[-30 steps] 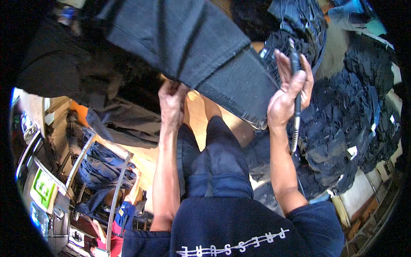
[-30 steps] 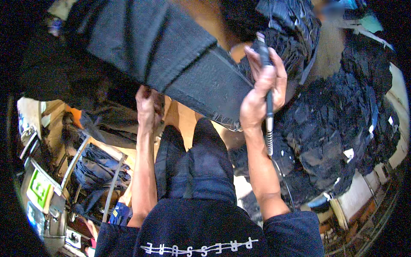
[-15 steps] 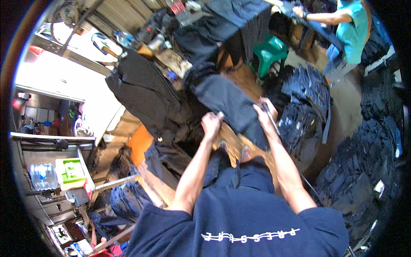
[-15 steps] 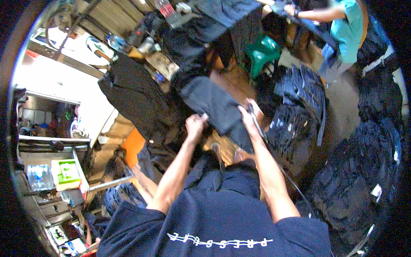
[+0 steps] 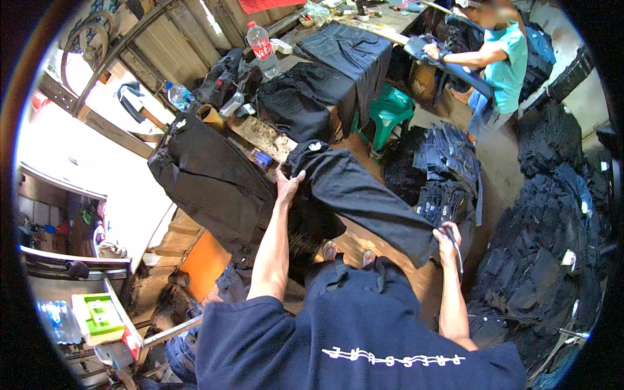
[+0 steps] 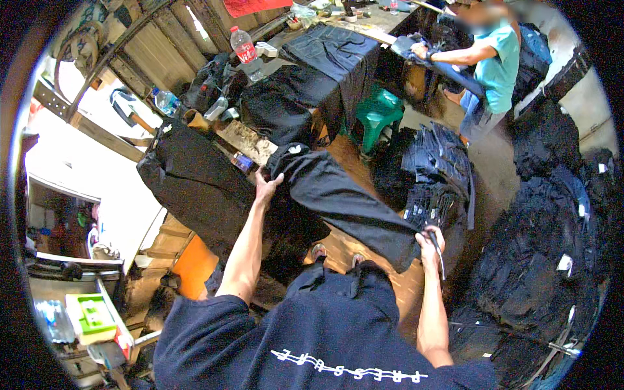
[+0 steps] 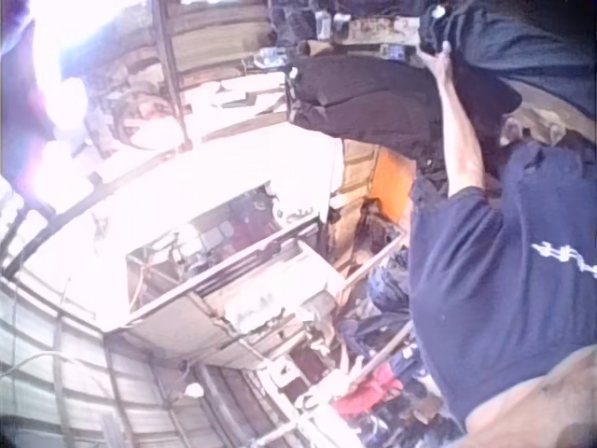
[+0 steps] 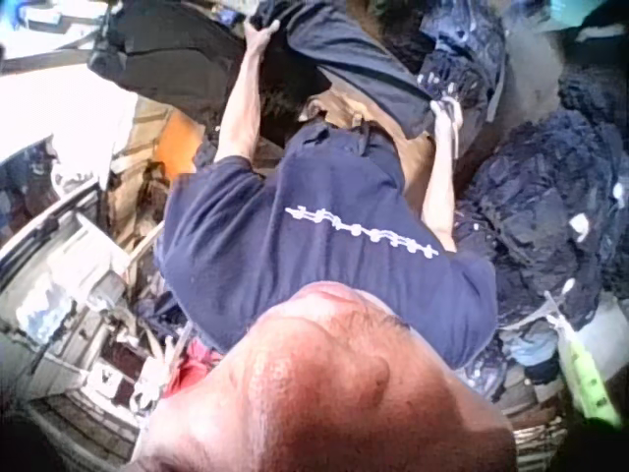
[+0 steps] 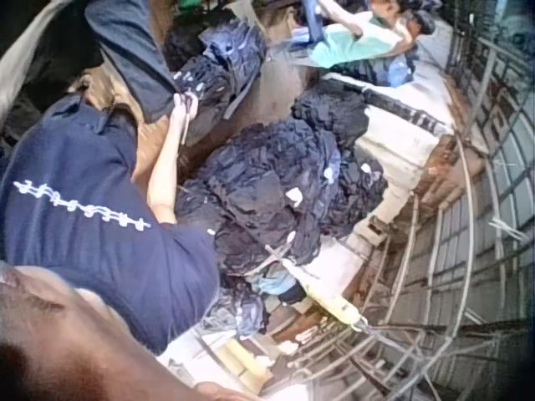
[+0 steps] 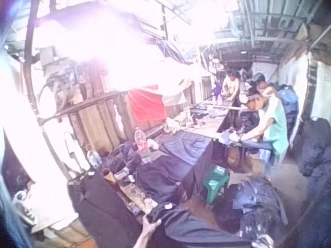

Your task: The person uses a handheld rotary tool to trim loose threads and excess fabric along the seams and edges of dark garments. They repeatedly pick up garments from a pile, position them on a wooden workbench, and run the tool along the stitching lines before placing the items aside.

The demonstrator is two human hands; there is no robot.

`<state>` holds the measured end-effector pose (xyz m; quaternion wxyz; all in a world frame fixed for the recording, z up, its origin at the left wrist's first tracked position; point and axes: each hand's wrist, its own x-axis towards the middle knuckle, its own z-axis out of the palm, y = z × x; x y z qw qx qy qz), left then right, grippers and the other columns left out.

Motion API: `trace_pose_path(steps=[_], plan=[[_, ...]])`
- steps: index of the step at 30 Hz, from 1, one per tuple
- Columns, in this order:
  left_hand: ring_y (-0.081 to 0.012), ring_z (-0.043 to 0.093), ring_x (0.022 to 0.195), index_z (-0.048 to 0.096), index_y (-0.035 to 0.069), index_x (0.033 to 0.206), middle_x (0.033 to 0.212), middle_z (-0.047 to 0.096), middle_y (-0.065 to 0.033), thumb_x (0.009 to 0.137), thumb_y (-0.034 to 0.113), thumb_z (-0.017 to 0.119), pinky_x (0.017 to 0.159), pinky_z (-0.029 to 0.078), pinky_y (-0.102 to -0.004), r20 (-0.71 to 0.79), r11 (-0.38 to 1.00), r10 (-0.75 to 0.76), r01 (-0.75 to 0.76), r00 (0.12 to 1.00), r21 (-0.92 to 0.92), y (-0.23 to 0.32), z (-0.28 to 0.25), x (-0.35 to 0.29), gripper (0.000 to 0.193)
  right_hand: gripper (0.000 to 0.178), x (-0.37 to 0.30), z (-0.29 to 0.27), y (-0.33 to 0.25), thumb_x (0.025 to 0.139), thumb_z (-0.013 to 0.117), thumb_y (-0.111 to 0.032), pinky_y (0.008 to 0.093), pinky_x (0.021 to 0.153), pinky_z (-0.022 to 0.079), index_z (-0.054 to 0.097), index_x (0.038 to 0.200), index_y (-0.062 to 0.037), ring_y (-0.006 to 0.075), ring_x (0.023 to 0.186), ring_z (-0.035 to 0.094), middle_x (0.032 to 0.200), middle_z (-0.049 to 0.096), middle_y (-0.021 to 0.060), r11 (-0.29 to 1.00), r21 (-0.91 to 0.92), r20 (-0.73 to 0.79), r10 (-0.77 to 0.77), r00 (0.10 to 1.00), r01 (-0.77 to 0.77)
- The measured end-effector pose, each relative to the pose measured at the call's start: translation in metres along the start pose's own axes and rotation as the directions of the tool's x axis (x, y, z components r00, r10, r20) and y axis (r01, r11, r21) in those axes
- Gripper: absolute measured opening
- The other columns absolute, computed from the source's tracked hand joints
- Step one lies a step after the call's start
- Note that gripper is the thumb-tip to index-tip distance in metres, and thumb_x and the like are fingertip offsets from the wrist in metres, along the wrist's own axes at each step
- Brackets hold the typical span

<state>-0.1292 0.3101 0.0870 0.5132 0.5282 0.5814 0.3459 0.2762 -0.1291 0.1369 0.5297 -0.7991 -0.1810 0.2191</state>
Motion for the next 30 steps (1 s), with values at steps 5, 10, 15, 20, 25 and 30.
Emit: trace_pose_path(steps=[5, 10, 15, 20, 25, 30], plan=[[-0.0345, 0.071, 0.12, 0.068, 0.0, 0.139, 0.131, 0.075, -0.0177, 0.075, 0.034, 0.096, 0.107, 0.053, -0.0434, 0.204, 0.983, -0.148, 0.12, 0.968, 0.141, -0.003, -0.02, 0.002, 0.078, 0.034, -0.01, -0.005, -0.001, 0.081, 0.085, 0.004, 0.024, 0.074, 0.046, 0.069, 0.107, -0.0088, 0.0079, 0.081, 0.056, 0.091, 0.061, -0.0041, 0.994, -0.032, 0.078, -0.099, 0.992, 0.102], [-0.0435, 0.07, 0.119, 0.072, 0.0, 0.127, 0.127, 0.074, -0.025, 0.071, 0.038, 0.094, 0.107, 0.053, -0.0482, 0.051, 0.516, 0.43, -0.292, 0.901, 0.806, 0.041, -0.036, -0.045, 0.072, 0.029, -0.007, -0.008, 0.008, 0.089, 0.084, 0.002, 0.025, 0.079, 0.05, 0.07, 0.111, -0.0086, 0.0075, 0.087, 0.06, 0.095, 0.064, -0.0033, 0.997, -0.062, 0.032, -0.033, 0.999, 0.035], [-0.0408, 0.069, 0.124, 0.066, -0.007, 0.131, 0.132, 0.071, -0.0287, 0.082, 0.05, 0.093, 0.106, 0.054, -0.0461, 0.418, 0.603, 0.437, -0.604, 0.797, 0.521, 0.071, -0.021, -0.084, 0.08, 0.029, -0.004, -0.094, 0.057, 0.089, 0.086, 0.001, 0.0245, 0.078, 0.049, 0.069, 0.111, -0.0092, 0.0081, 0.084, 0.058, 0.095, 0.063, -0.0036, 0.989, -0.145, -0.015, -0.03, 0.999, 0.027], [-0.0347, 0.07, 0.096, 0.071, 0.009, 0.106, 0.1, 0.072, -0.0137, 0.077, 0.061, 0.091, 0.087, 0.058, -0.047, 0.591, 0.343, 0.489, -0.764, 0.642, 0.546, 0.063, 0.082, -0.145, 0.063, 0.022, 0.071, -0.243, 0.126, 0.087, 0.086, -0.011, 0.0344, 0.084, 0.049, 0.07, 0.103, -0.0109, 0.0157, 0.09, 0.057, 0.095, 0.063, -0.0023, 0.919, -0.34, -0.168, -0.27, 0.948, 0.202], [-0.0396, 0.068, 0.09, 0.061, 0.008, 0.101, 0.091, 0.067, -0.0177, 0.079, 0.048, 0.094, 0.078, 0.054, -0.0509, 0.412, 0.707, 0.29, -0.484, 0.864, 0.516, 0.085, 0.264, -0.286, 0.057, 0.019, 0.269, -0.316, 0.102, 0.086, 0.087, -0.025, 0.0414, 0.087, 0.056, 0.076, 0.096, -0.0133, 0.0246, 0.091, 0.074, 0.097, 0.08, 0.0054, 0.662, -0.743, -0.407, -0.563, 0.719, 0.098], [-0.0458, 0.076, 0.082, 0.06, 0.004, 0.109, 0.084, 0.074, -0.0215, 0.079, 0.056, 0.094, 0.074, 0.058, -0.0563, -0.001, 0.863, 0.202, -0.178, 0.979, 0.473, 0.087, 0.292, -0.254, 0.069, 0.04, 0.329, -0.203, -0.017, 0.083, 0.097, -0.04, 0.0394, 0.096, 0.057, 0.081, 0.104, -0.0102, 0.0232, 0.1, 0.075, 0.108, 0.082, 0.0069, 0.697, -0.558, -0.352, -0.69, 0.632, 0.451]])
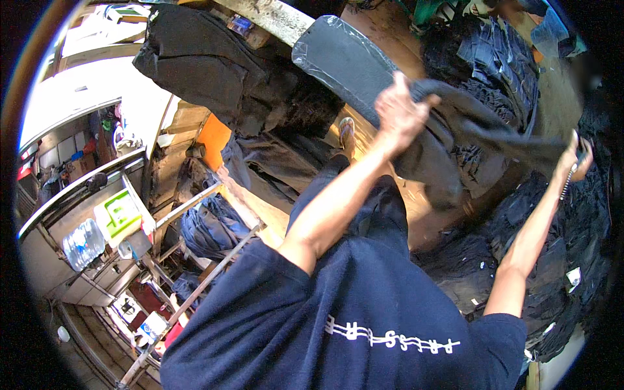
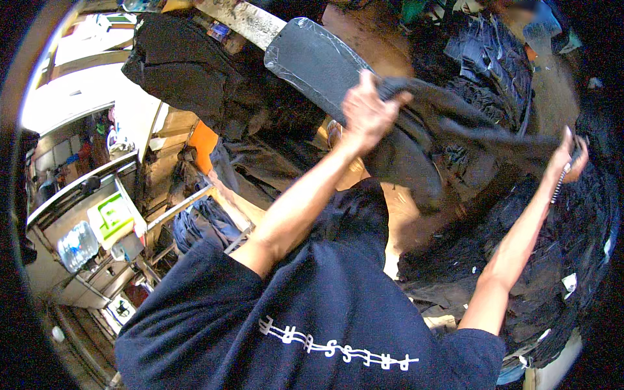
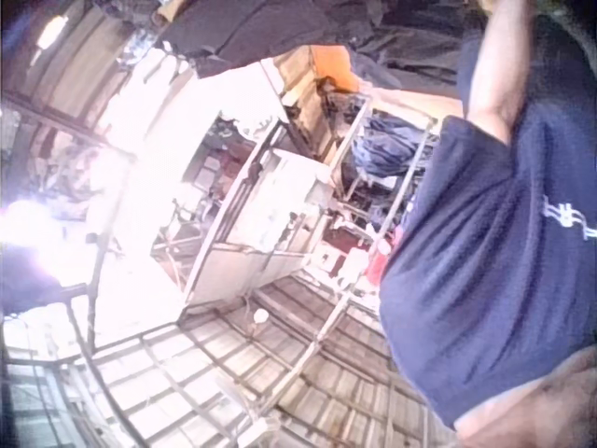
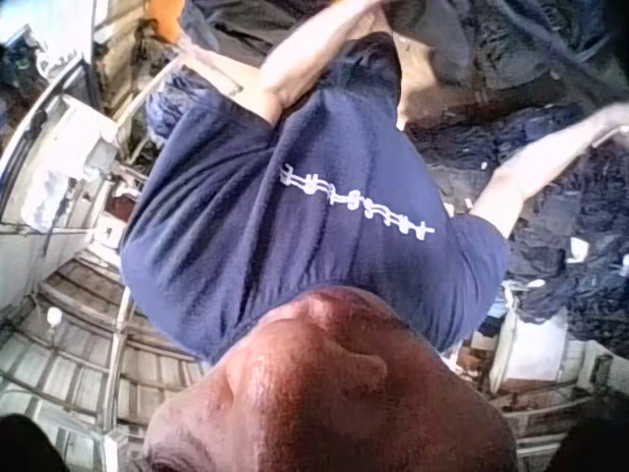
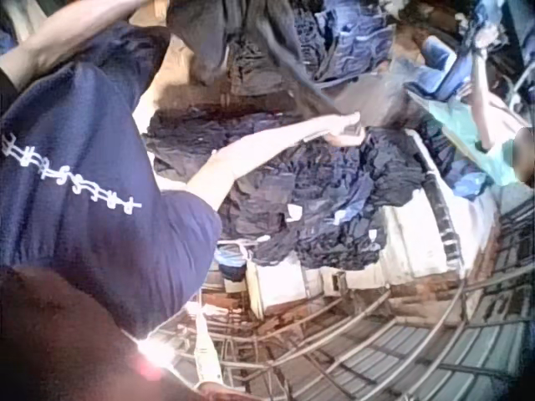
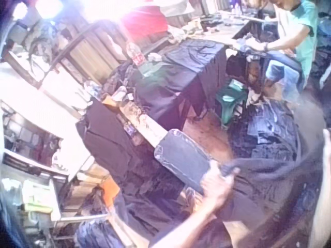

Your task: The person uses a handheld rotary tool to trim loose threads and excess fabric along the seams and edges of dark garments. They repeatedly pick up garments from a pile, position them on a wooden workbench, and run the tool along the stitching lines before placing the items aside.

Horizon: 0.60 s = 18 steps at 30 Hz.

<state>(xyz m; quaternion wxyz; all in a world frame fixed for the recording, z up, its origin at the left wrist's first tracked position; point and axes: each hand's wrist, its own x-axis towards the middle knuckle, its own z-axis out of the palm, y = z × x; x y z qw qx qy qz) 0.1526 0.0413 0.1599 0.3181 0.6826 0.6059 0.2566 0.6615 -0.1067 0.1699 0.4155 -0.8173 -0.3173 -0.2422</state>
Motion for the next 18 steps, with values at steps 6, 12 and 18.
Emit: trace_pose_path(steps=[6, 12, 18], plan=[[-0.0388, 0.079, 0.081, 0.072, 0.007, 0.098, 0.084, 0.079, -0.0182, 0.073, 0.079, 0.086, 0.071, 0.062, -0.0499, -0.121, 0.827, 0.294, -0.189, 0.948, 0.53, -0.1, -0.144, 0.128, 0.078, 0.034, -0.19, 0.002, -0.255, 0.083, 0.093, -0.012, 0.0438, 0.102, 0.057, 0.074, 0.111, -0.0087, 0.0337, 0.112, 0.073, 0.119, 0.077, 0.0149, 0.8, 0.599, 0.649, -0.462, 0.604, -0.032], [-0.0464, 0.066, 0.127, 0.062, 0.003, 0.136, 0.134, 0.07, -0.0277, 0.089, 0.056, 0.085, 0.108, 0.052, -0.0546, 0.052, 0.906, 0.177, -0.184, 0.983, 0.38, -0.134, -0.125, 0.235, 0.074, 0.046, -0.31, 0.039, -0.328, 0.086, 0.092, -0.011, 0.0548, 0.12, 0.047, 0.067, 0.125, -0.012, 0.0433, 0.138, 0.064, 0.146, 0.068, 0.0187, 0.669, 0.736, 0.51, -0.644, 0.571, 0.098], [-0.0426, 0.06, 0.128, 0.067, 0.006, 0.134, 0.135, 0.066, -0.0245, 0.081, 0.061, 0.089, 0.111, 0.047, -0.055, -0.393, 0.778, 0.552, -0.284, 0.735, 0.56, -0.123, -0.104, 0.197, 0.079, 0.043, -0.283, 0.024, -0.353, 0.084, 0.093, -0.01, 0.0646, 0.123, 0.042, 0.067, 0.118, -0.008, 0.0422, 0.133, 0.068, 0.14, 0.071, 0.0234, 0.625, 0.772, 0.584, -0.624, 0.519, -0.116]])
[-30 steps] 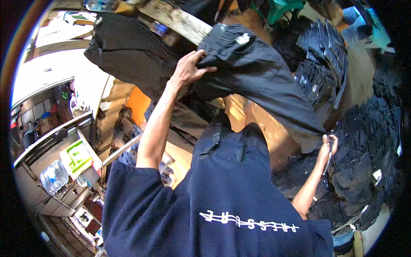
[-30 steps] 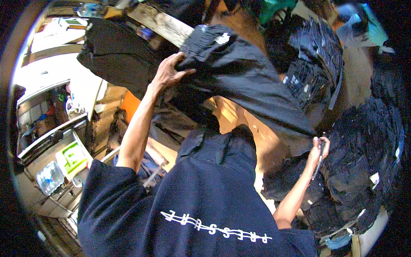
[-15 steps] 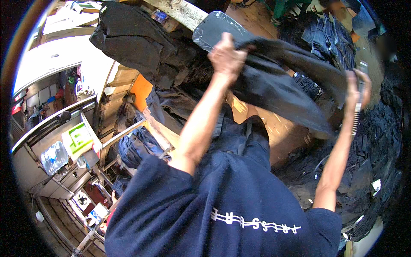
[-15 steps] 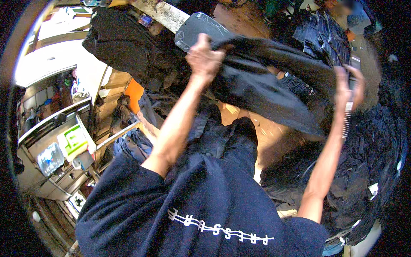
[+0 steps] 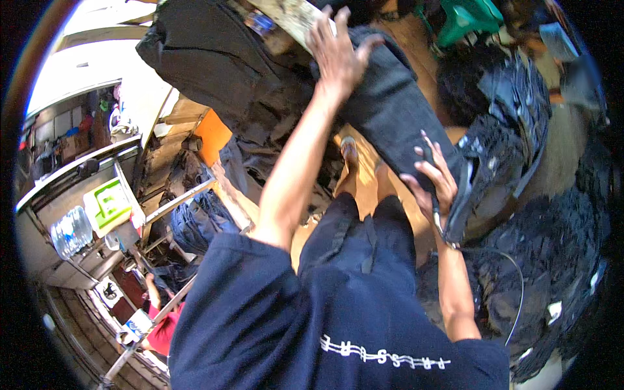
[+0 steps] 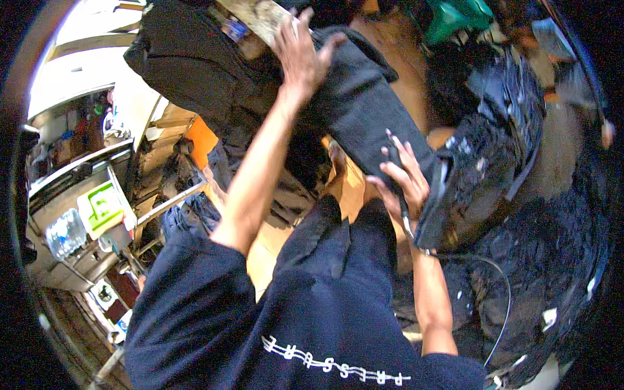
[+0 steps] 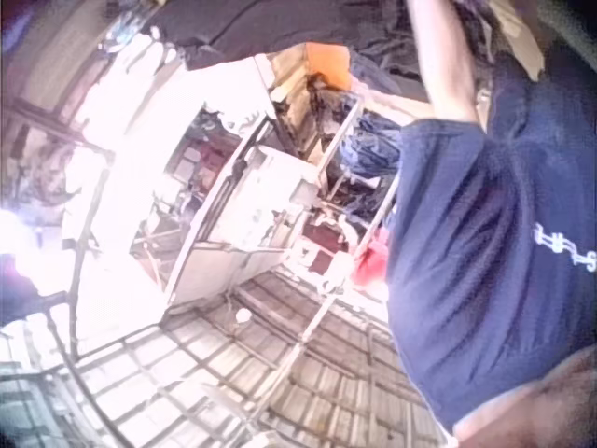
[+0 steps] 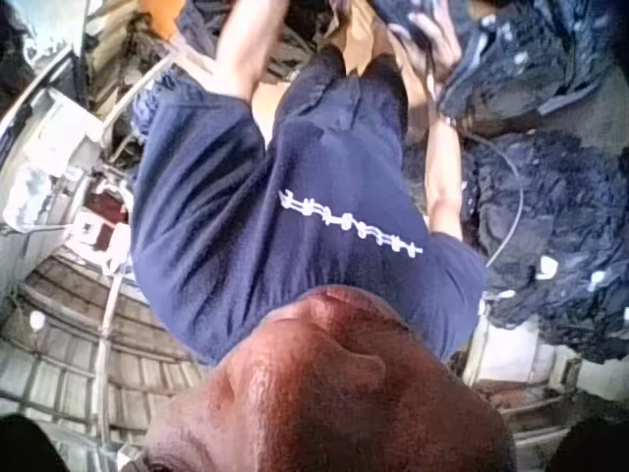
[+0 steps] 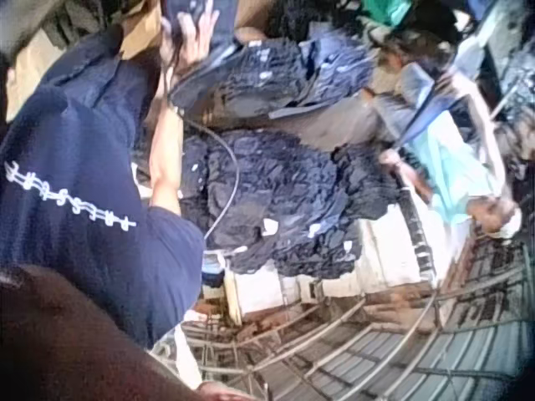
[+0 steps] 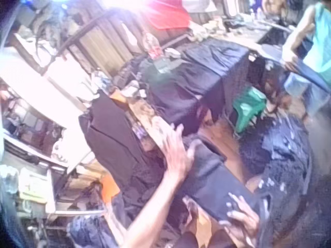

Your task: The person uses a handheld rotary tool to trim loose threads and excess fabric along the seams and edges of dark garments. They repeatedly pick up garments from a pile, position them on a wooden workbench, and run the tool along the stitching lines before placing the items aside.

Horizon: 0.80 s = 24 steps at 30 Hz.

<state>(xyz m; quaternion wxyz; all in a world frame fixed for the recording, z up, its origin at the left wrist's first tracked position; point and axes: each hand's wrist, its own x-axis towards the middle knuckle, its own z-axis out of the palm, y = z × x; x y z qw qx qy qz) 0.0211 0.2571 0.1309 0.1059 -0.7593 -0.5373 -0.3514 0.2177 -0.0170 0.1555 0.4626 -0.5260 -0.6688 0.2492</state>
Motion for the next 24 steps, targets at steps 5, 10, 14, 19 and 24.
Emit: trace_pose_path(steps=[5, 10, 14, 19, 24], plan=[[-0.0392, 0.05, 0.134, 0.064, 0.008, 0.14, 0.142, 0.055, -0.0172, 0.082, 0.043, 0.091, 0.114, 0.043, -0.0524, 0.451, 0.971, -0.072, 0.166, 0.89, -0.173, 0.021, -0.092, -0.073, 0.073, 0.025, 0.013, -0.065, 0.044, 0.097, 0.084, -0.013, 0.0482, 0.114, 0.05, 0.07, 0.115, -0.0034, 0.0319, 0.114, 0.074, 0.122, 0.077, 0.0161, 0.939, -0.297, -0.42, 0.035, 0.907, -0.174], [-0.0353, 0.06, 0.119, 0.066, 0.005, 0.139, 0.126, 0.066, -0.0173, 0.077, 0.037, 0.095, 0.106, 0.05, -0.0453, 0.493, 0.907, -0.223, 0.364, 0.841, -0.211, -0.001, -0.097, -0.082, 0.076, 0.022, -0.047, -0.125, 0.062, 0.111, 0.068, -0.02, 0.043, 0.104, 0.056, 0.072, 0.116, 0.0016, 0.0232, 0.104, 0.072, 0.11, 0.078, 0.0135, 0.577, -0.084, -0.793, 0.455, 0.405, -0.813], [-0.03, 0.073, 0.092, 0.064, 0.007, 0.137, 0.103, 0.074, -0.0122, 0.081, 0.022, 0.094, 0.086, 0.06, -0.0405, 0.709, 0.725, -0.286, 0.629, 0.645, -0.28, -0.022, -0.096, -0.062, 0.065, 0.038, -0.01, -0.068, 0.03, 0.116, 0.059, -0.034, 0.0395, 0.105, 0.055, 0.076, 0.123, -0.0004, 0.0235, 0.109, 0.076, 0.122, 0.08, 0.0134, 0.848, -0.115, -0.42, 0.431, 0.799, -0.517], [-0.0219, 0.073, 0.083, 0.049, 0.01, 0.143, 0.105, 0.075, -0.0123, 0.082, 0.002, 0.088, 0.074, 0.059, -0.0363, 0.719, 0.65, -0.241, 0.658, 0.652, -0.379, -0.021, -0.096, -0.051, 0.073, 0.03, 0.093, 0.07, 0.017, 0.099, 0.077, -0.019, 0.0398, 0.094, 0.062, 0.073, 0.121, 0.0003, 0.0285, 0.101, 0.08, 0.115, 0.08, 0.0169, 0.972, 0.164, -0.181, 0.197, 0.964, -0.168], [-0.028, 0.073, 0.085, 0.049, 0.008, 0.142, 0.1, 0.072, -0.0155, 0.079, 0.002, 0.092, 0.076, 0.06, -0.0393, 0.757, 0.605, -0.297, 0.728, 0.582, -0.323, -0.024, -0.094, -0.057, 0.076, 0.031, 0.131, 0.11, 0.041, 0.088, 0.081, -0.005, 0.0438, 0.092, 0.066, 0.074, 0.116, 0.0046, 0.0358, 0.098, 0.082, 0.107, 0.08, 0.0228, 0.992, 0.125, -0.05, -0.028, 0.998, 0.035]])
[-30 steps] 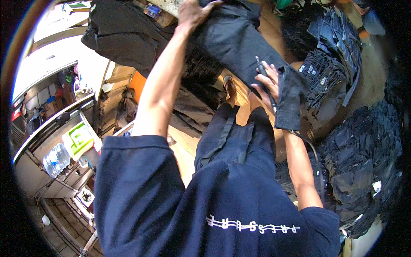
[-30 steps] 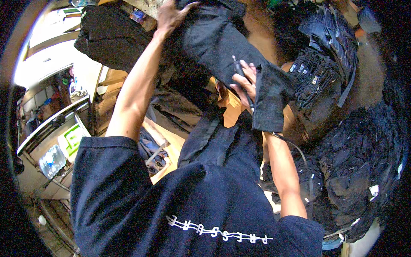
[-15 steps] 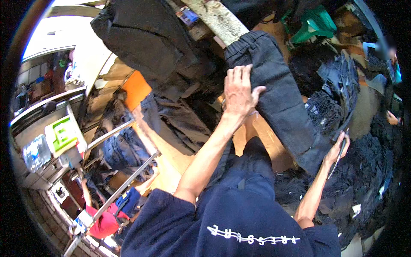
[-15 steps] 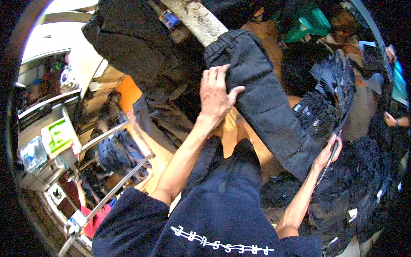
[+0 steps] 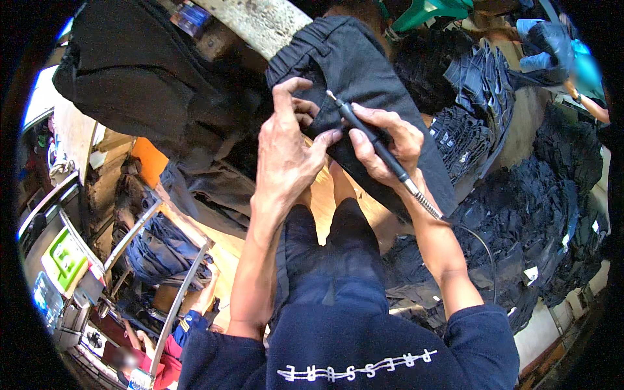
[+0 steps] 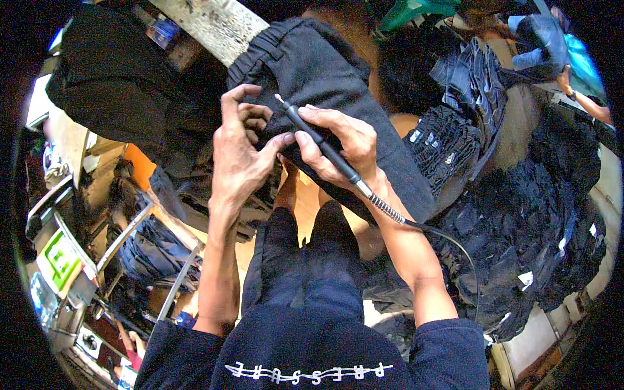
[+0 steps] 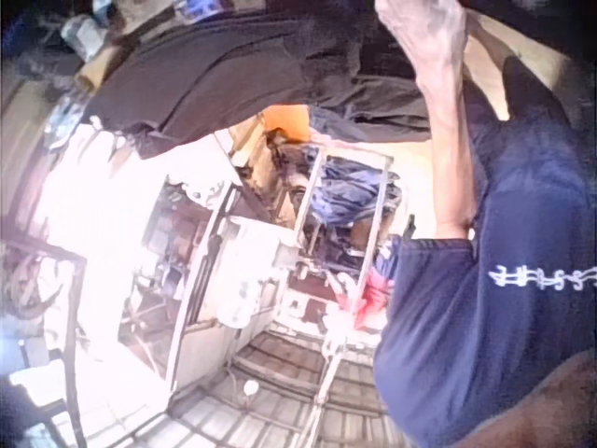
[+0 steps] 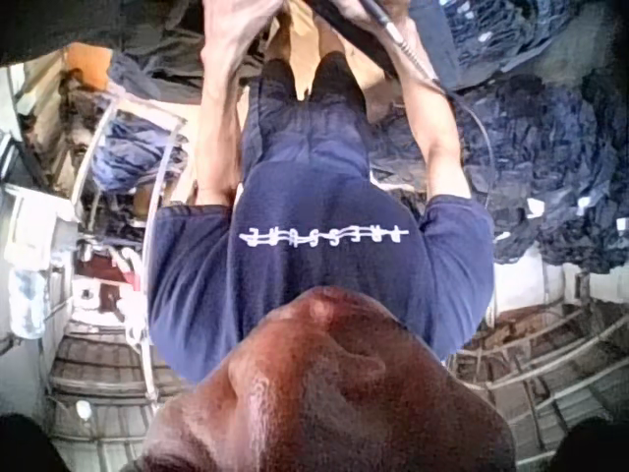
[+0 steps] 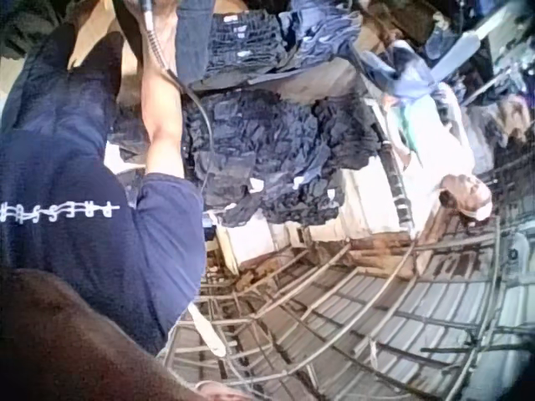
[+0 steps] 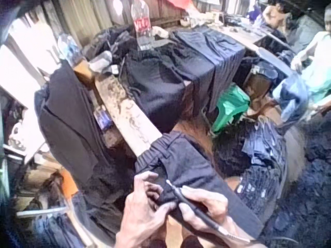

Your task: The person uses a handheld rotary tool to trim loose threads and excess fabric along the seams and edges of dark garments. They repeatedly pick up garments from a pile, position them on a wooden workbench, and run the tool along the stitching lines before placing the items aside.

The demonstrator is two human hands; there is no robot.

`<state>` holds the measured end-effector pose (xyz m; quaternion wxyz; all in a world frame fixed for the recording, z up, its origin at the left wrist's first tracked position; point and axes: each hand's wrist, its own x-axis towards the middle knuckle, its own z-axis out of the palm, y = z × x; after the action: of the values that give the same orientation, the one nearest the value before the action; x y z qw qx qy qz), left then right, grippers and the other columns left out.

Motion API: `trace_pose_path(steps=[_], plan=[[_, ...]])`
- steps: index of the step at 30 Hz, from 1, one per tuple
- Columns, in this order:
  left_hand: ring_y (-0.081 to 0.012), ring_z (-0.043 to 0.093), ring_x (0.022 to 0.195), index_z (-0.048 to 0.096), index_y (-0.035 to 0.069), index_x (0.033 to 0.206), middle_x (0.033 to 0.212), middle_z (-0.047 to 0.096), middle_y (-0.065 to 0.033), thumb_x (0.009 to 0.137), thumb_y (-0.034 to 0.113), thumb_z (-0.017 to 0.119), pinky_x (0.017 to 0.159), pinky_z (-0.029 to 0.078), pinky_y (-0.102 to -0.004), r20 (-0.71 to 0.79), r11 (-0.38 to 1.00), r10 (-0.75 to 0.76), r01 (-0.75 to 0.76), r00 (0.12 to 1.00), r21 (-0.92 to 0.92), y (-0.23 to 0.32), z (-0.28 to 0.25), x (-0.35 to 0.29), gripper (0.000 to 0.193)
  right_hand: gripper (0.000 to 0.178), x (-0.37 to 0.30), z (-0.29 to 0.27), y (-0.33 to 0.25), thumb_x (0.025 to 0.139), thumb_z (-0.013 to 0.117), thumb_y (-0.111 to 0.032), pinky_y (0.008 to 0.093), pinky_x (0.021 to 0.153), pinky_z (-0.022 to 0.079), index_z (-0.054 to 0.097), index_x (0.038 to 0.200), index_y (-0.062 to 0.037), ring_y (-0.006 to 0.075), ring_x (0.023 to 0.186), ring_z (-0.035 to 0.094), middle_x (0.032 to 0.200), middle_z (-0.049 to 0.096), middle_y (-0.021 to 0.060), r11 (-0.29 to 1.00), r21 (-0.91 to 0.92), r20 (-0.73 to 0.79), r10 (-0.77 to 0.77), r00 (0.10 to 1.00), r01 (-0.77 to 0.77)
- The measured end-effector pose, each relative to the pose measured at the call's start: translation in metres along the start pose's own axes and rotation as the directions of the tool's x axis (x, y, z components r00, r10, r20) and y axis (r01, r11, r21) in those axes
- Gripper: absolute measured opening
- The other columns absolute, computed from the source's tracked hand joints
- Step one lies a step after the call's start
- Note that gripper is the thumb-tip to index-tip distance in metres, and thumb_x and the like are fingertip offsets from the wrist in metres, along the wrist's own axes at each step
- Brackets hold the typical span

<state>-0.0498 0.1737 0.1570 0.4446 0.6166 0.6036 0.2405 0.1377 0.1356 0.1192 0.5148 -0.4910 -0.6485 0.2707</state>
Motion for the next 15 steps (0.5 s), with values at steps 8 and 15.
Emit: trace_pose_path(steps=[8, 15], plan=[[-0.008, 0.066, 0.092, 0.046, 0.005, 0.143, 0.105, 0.074, -0.0066, 0.079, -0.006, 0.093, 0.077, 0.052, -0.0206, 0.095, 0.973, -0.059, 0.079, 0.994, -0.219, -0.027, -0.011, 0.005, 0.081, 0.025, -0.005, 0.005, 0.014, 0.087, 0.077, -0.006, 0.0536, 0.092, 0.067, 0.076, 0.104, 0.0122, 0.0406, 0.096, 0.082, 0.094, 0.08, 0.0264, 0.985, 0.033, 0.042, -0.174, 0.984, 0.172], [-0.0065, 0.062, 0.093, 0.044, 0.004, 0.144, 0.111, 0.072, -0.0072, 0.08, -0.01, 0.087, 0.08, 0.049, -0.0202, 0.146, 0.974, -0.033, 0.064, 0.989, -0.215, -0.033, -0.015, 0.007, 0.079, 0.023, -0.006, 0.005, 0.013, 0.086, 0.076, -0.005, 0.0531, 0.093, 0.067, 0.076, 0.101, 0.0121, 0.0405, 0.096, 0.082, 0.092, 0.079, 0.0278, 0.98, 0.035, 0.116, -0.197, 0.974, 0.194]])
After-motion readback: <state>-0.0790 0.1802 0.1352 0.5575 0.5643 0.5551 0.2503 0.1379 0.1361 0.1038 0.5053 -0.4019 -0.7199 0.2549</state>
